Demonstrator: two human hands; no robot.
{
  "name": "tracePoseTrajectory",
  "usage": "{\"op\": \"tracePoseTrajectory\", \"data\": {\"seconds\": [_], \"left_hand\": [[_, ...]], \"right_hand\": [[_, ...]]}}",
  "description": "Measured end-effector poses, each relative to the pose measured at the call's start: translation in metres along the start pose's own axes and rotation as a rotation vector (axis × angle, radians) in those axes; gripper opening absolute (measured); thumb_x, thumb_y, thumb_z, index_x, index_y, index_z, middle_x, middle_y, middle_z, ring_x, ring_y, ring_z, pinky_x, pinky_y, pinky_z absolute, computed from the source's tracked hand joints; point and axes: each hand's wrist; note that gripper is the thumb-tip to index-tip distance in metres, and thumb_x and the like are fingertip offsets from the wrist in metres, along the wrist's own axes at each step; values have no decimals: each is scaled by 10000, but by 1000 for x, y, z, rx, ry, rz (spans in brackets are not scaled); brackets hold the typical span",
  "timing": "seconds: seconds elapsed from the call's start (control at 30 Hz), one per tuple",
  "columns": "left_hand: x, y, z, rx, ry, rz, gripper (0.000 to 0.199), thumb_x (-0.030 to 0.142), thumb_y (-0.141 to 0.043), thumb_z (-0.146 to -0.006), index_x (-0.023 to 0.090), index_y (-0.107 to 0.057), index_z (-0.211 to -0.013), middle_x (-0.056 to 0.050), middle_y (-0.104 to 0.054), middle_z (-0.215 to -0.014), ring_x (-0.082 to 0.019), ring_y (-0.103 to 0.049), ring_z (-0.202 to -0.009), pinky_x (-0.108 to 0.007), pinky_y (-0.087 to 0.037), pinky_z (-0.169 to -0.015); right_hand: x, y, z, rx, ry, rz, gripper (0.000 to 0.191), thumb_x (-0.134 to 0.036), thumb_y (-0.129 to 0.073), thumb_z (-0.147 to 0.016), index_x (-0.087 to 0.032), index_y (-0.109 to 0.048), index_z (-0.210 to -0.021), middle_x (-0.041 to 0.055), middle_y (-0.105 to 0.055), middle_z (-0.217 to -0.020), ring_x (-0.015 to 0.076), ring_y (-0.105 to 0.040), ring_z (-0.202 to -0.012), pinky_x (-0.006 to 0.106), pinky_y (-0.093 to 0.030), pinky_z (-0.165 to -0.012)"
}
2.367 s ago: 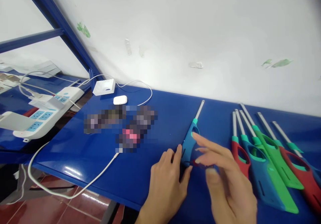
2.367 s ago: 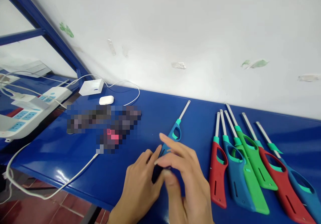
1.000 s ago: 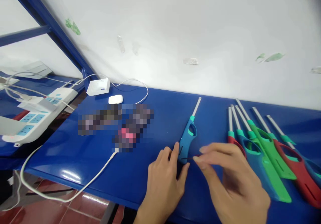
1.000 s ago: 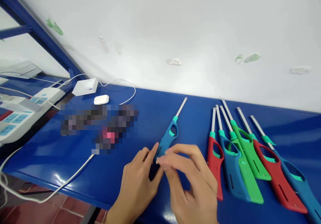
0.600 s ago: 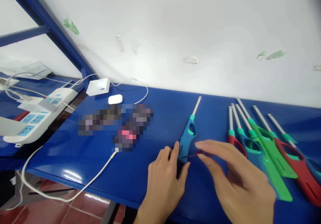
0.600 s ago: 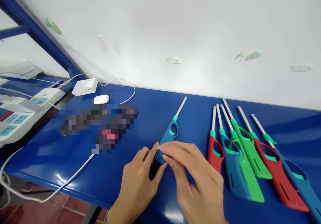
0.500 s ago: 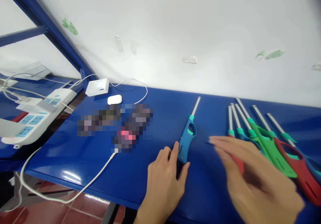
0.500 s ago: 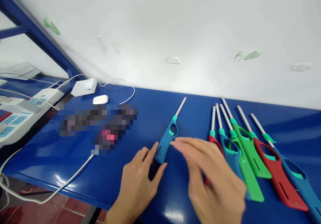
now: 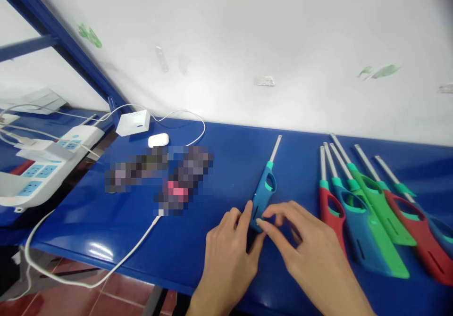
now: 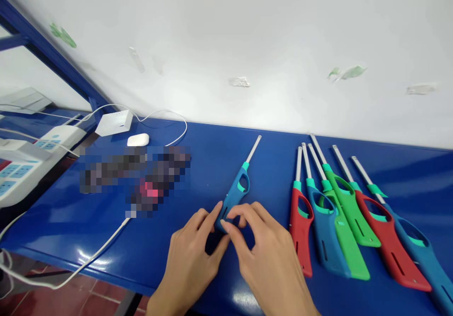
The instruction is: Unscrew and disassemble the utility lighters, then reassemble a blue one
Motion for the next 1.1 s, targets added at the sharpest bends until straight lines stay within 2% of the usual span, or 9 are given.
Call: {"op": "tracePoseTrajectory", "data": {"seconds": [0.1, 0.17, 0.37, 0.47, 0.7, 0.93, 1.1], "left_hand": [[0, -1, 0, 6, -10, -1, 406, 309, -526, -1051, 175, -530, -1435, -36, -656, -928, -214, -697, -772, -318, -540, -574], [0, -1, -1, 6, -13, 3, 407, 304, -529, -1048, 169, -532, -1433, -33, -654, -922, -215, -696, -770, -324, -545, -578], [-1, -1, -2, 18, -17, 25, 383, 350, -521, -1062, 172, -564, -1399, -21, -646, -887, -201, -679, -735, -317, -537, -563], [-1, 0, -3, 24, -12, 49, 378, 350, -532, -1061, 182, -569, -1397, -19, -645, -890, -194, -678, -743, -306, -536, -570], [-1, -1, -1, 28, -14, 90, 405, 312, -594, -1028, 184, -573, -1412, -17, -637, -887, -184, -665, -728, -293, -530, -568], [-1, 0, 1, 7, -45, 121, 453, 253, -625, -992, 177, -559, -1434, -23, -626, -906, -190, -662, -753, -304, -547, -586], [-1, 0, 0, 30, -33, 208, 504, 216, -627, -969, 197, -539, -1465, -3, -592, -897, -145, -619, -677, -263, -522, -545]], "right_hand": [[9, -11, 3, -56, -8, -5, 79, -374, -656, -981, -307, -697, -969, -22, -708, -926, 155, -725, -779, 261, -542, -677], [12, -15, 4, -86, -33, -24, 70, -351, -648, -989, -315, -698, -956, -32, -717, -959, 156, -740, -831, 263, -541, -721], [11, -15, 1, -179, -109, -41, 157, -382, -591, -1022, -315, -674, -907, -47, -691, -916, 152, -702, -763, 281, -506, -717], [8, -14, -1, -185, -131, -42, 174, -377, -584, -1024, -300, -661, -888, -35, -684, -904, 164, -687, -755, 288, -490, -712], [5, -12, -2, -226, -120, -104, 183, -307, -545, -1043, -277, -627, -882, -29, -668, -911, 150, -666, -762, 276, -458, -704], [7, -6, -3, -298, -161, -99, 198, -336, -544, -1054, -281, -600, -871, -56, -625, -898, 122, -610, -754, 269, -430, -711], [6, -1, -5, -333, -134, -84, 191, -347, -520, -1065, -287, -599, -901, -55, -619, -930, 114, -612, -770, 261, -442, -724]]}}
Point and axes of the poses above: each hand's wrist, its own z-axis away from the middle knuckle, its own y-axis out of the back of the hand, x = y × z
